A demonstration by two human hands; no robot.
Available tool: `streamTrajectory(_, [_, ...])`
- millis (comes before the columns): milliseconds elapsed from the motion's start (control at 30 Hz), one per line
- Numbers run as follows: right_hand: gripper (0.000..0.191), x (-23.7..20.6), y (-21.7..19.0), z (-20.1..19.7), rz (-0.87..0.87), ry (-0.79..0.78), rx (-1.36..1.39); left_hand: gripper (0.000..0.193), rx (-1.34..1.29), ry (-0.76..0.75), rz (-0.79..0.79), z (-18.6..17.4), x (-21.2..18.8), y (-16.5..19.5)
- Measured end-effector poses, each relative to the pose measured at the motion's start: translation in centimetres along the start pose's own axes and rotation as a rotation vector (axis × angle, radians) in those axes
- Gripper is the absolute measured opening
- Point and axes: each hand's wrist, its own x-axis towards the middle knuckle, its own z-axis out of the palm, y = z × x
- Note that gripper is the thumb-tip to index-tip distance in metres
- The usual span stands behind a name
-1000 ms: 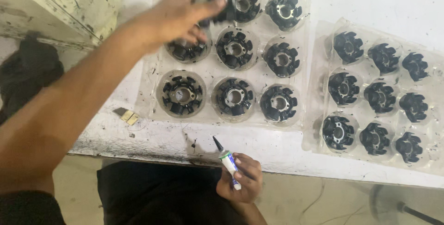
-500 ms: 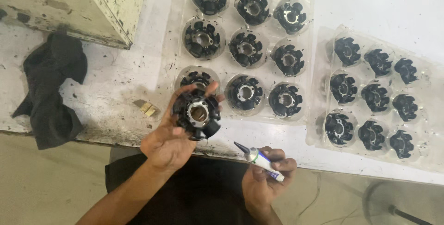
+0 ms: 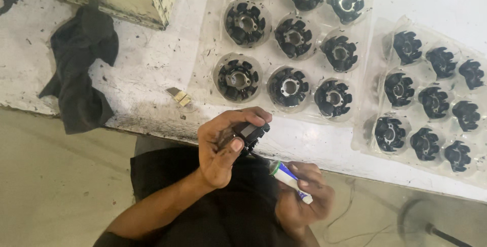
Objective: The person picks black impeller-like rotor parts one at a time from blister trays on a workbench and squeezes adhesive from a tube onto each part, then places the treated part back into the tray. They briefly wipe the adhesive tube with a cloth and continue treating parts in a second tray.
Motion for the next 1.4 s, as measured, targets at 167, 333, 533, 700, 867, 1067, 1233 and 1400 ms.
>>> streamTrajectory(167, [0.040, 0.3, -0.6, 0.8, -0.070, -0.035, -0.114, 0.038, -0.014, 0.008, 0.026, 0.3, 0.2, 0.6])
streamTrajectory(333, [0.035, 0.5, -1.0, 1.6, -0.136, -0.006, -0.147, 0.038, 0.022, 0.002, 0.031, 0.3, 0.3, 1.1])
streamTrajectory(533, [0.032, 1.3, -0.9, 1.3, -0.311, -0.100, -0.290, 0.038, 0.159, -0.030, 0.016, 0.1, 0.1, 1.2])
streamTrajectory(700, [0.030, 1.5, -1.0, 0.9, -0.272, -0.142, -0.224, 0.037, 0.080, 0.008, -0.045, 0.1, 0.1, 0.9])
streamTrajectory(867, [0.027, 1.6, -1.2, 0.5, -0.246, -0.171, -0.235, 0.036, 0.054, 0.022, -0.043, 0.0, 0.0, 0.5])
streamTrajectory(1067, [0.034, 1.5, -1.2, 1.0, -0.253, -0.140, -0.300, 0.034, 0.010, 0.031, -0.017, -0.2, 0.2, 0.0])
streamTrajectory(1233, [0.039, 1.7, -1.6, 1.2, -0.231, -0.154, -0.290, 0.034, 0.004, 0.046, -0.019, -0.3, -0.1, -0.1])
streamTrajectory(1400, [0.040, 1.6, -1.7, 1.3, -0.211, -0.137, -0.292, 0.035, -0.058, 0.084, -0.011, -0.2, -0.1, -0.5])
